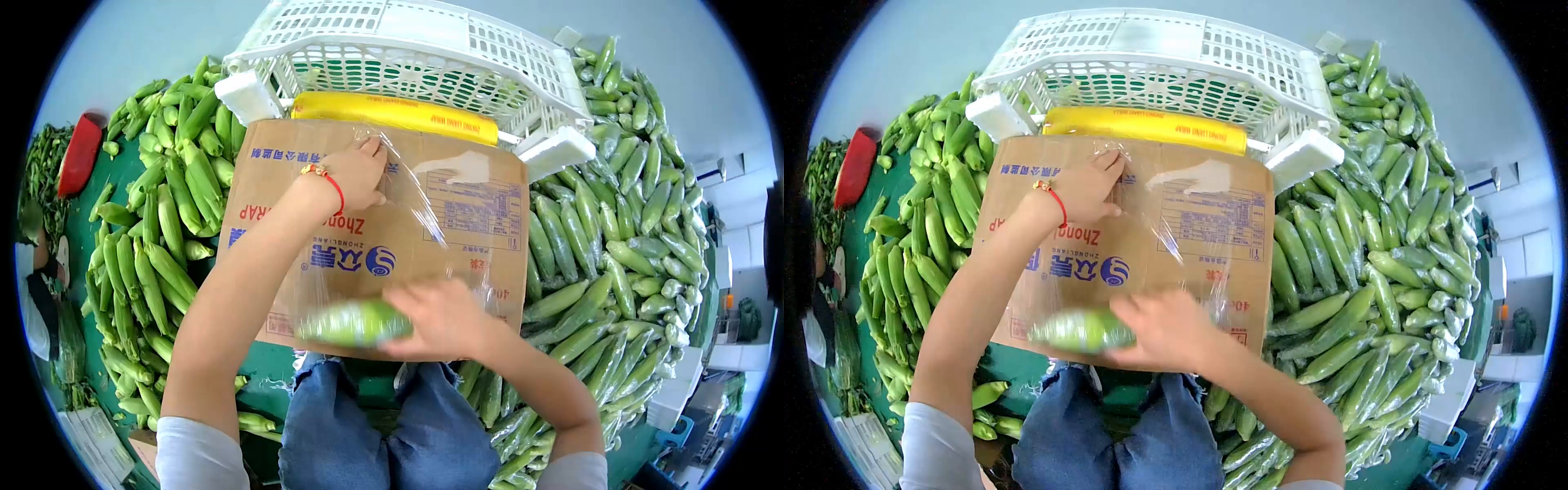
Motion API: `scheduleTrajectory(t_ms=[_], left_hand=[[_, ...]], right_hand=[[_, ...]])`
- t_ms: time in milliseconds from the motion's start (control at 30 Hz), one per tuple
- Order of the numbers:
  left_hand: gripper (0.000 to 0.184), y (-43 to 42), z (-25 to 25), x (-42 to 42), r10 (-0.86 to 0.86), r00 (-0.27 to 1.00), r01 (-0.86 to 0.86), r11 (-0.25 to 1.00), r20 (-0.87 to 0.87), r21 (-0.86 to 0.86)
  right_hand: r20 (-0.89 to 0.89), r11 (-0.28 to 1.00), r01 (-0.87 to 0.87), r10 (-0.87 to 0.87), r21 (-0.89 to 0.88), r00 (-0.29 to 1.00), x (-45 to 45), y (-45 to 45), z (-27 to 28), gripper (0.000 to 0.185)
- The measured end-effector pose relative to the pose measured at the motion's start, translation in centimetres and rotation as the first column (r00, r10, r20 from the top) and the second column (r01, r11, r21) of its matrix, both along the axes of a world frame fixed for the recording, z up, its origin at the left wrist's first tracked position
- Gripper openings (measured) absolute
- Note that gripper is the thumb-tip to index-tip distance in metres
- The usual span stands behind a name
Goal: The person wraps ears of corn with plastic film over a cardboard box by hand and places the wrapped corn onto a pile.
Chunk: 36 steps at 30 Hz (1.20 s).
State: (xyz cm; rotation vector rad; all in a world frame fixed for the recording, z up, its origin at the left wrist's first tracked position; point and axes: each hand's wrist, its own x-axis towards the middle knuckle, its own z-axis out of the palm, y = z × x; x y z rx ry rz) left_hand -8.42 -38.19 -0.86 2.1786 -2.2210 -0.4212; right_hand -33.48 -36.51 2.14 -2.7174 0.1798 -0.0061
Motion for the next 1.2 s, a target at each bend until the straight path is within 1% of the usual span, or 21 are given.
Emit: scheduleTrajectory(t_ms=[100, 133, 200, 267, 300, 367, 433, 467, 500, 567, 600, 700, 733, 767, 833, 900, 967, 1000, 1033, 1133, 1200], left_hand=[[0.061, 1.2, 0.1, 0.4, 0.002, 0.936, -0.087, 0.971, -0.352, -0.224], [0.055, 2.3, 0.0, 0.3, -0.020, 0.864, -0.168, 0.931, -0.503, -0.324], [0.045, 5.8, 1.0, -1.8, 0.000, 0.676, -0.493, 0.744, -0.737, -0.451], [0.046, 10.9, 1.6, -6.4, -0.079, 0.569, -0.528, 0.728, -0.819, -0.437], [0.049, 12.2, 1.5, -7.8, -0.169, 0.772, -0.290, 0.765, -0.613, -0.576], [0.057, 12.6, 0.8, -9.8, -0.201, 0.824, -0.219, 0.750, -0.530, -0.624], [0.059, 11.1, 1.0, -11.3, -0.168, 0.220, -0.715, 0.642, -0.961, -0.276], [0.058, 10.5, 1.0, -10.8, -0.270, -0.122, -0.695, 0.711, -0.955, -0.112], [0.058, 10.0, 1.0, -10.3, -0.329, -0.455, -0.641, 0.766, -0.827, 0.048], [0.052, 10.0, 0.9, -8.5, -0.256, -0.917, -0.235, 0.966, -0.306, -0.106], [0.029, 9.9, 2.3, -8.5, -0.262, -0.887, -0.296, 0.955, -0.380, 0.033], [0.010, 10.3, 2.9, -7.5, -0.228, -0.824, -0.421, 0.859, -0.519, 0.291], [0.003, 10.5, 2.9, -7.2, -0.220, -0.743, -0.537, 0.759, -0.632, 0.368], [0.004, 10.8, 2.4, -7.1, -0.184, -0.590, -0.684, 0.631, -0.786, 0.366], [0.016, 11.6, -0.2, -7.3, -0.261, -0.482, -0.791, 0.540, -0.837, 0.288], [0.027, 12.6, 0.2, -7.7, -0.182, -0.454, -0.838, 0.420, -0.872, 0.348], [0.030, 13.7, 1.0, -6.7, 0.011, -0.297, -0.816, 0.516, -0.955, 0.260], [0.035, 14.3, 1.4, -6.3, 0.091, -0.196, -0.798, 0.564, -0.976, 0.213], [0.042, 14.8, 0.4, -6.3, 0.070, -0.340, -0.749, 0.583, -0.938, 0.315], [0.057, 17.0, 0.8, -10.4, 0.547, -0.245, -0.476, 0.651, -0.801, 0.591], [0.059, 18.4, 0.5, -11.9, 0.525, -0.188, -0.338, 0.759, -0.830, 0.556]], right_hand=[[-0.393, 0.946, 0.093, 0.038, 0.310, 0.919, -3.8, 2.1, 2.5, 0.066], [-0.374, 0.873, 0.198, -0.020, 0.445, 0.927, -5.4, 2.8, 2.0, 0.069], [-0.473, 0.665, 0.442, -0.149, 0.602, 0.869, -7.7, 3.7, 1.5, 0.071], [-0.441, 0.337, 0.541, -0.330, 0.770, 0.834, -7.6, 4.0, -0.3, 0.067], [-0.443, 0.151, 0.541, -0.417, 0.827, 0.794, -7.2, 4.4, -1.1, 0.065], [-0.558, -0.323, 0.483, -0.207, 0.814, 0.803, -4.6, 4.2, 0.0, 0.068], [-0.486, -0.677, 0.406, 0.081, 0.614, 0.870, -2.7, 4.1, -0.6, 0.075], [-0.260, -0.826, 0.233, 0.109, 0.513, 0.959, -1.8, 4.1, -0.6, 0.083], [-0.070, -0.897, 0.133, 0.115, 0.422, 0.991, -0.5, 5.1, -1.3, 0.083], [0.298, -0.985, -0.001, 0.052, 0.173, 0.953, 1.6, 6.9, -3.0, 0.083], [0.319, -0.987, -0.010, 0.043, 0.162, 0.947, 1.9, 6.6, -2.5, 0.085], [-0.195, -0.854, 0.071, -0.036, 0.516, 0.980, 0.1, 5.9, -0.1, 0.080], [-0.391, -0.613, 0.315, 0.011, 0.725, 0.920, -0.8, 5.1, -1.1, 0.074], [-0.375, -0.086, 0.366, -0.181, 0.927, 0.909, -1.8, 4.6, -1.2, 0.072], [-0.215, 0.544, 0.479, -0.478, 0.689, 0.852, -2.5, 4.1, 0.0, 0.059], [0.059, 0.722, 0.515, -0.605, 0.461, 0.794, -3.1, 4.2, 0.5, 0.063], [0.373, 0.847, 0.477, -0.531, 0.234, 0.761, -4.1, 3.5, 1.6, 0.060], [0.516, 0.869, 0.485, -0.461, 0.098, 0.722, -4.7, 2.5, 2.2, 0.052], [0.570, 0.803, 0.477, -0.592, 0.358, 0.570, -4.4, 1.8, 2.9, 0.045], [0.386, 0.408, 0.011, -0.873, 0.913, 0.297, -2.8, 0.4, 3.8, 0.028], [0.141, -0.031, -0.344, -0.875, 0.939, 0.464, -3.0, -0.4, 3.7, 0.017]])
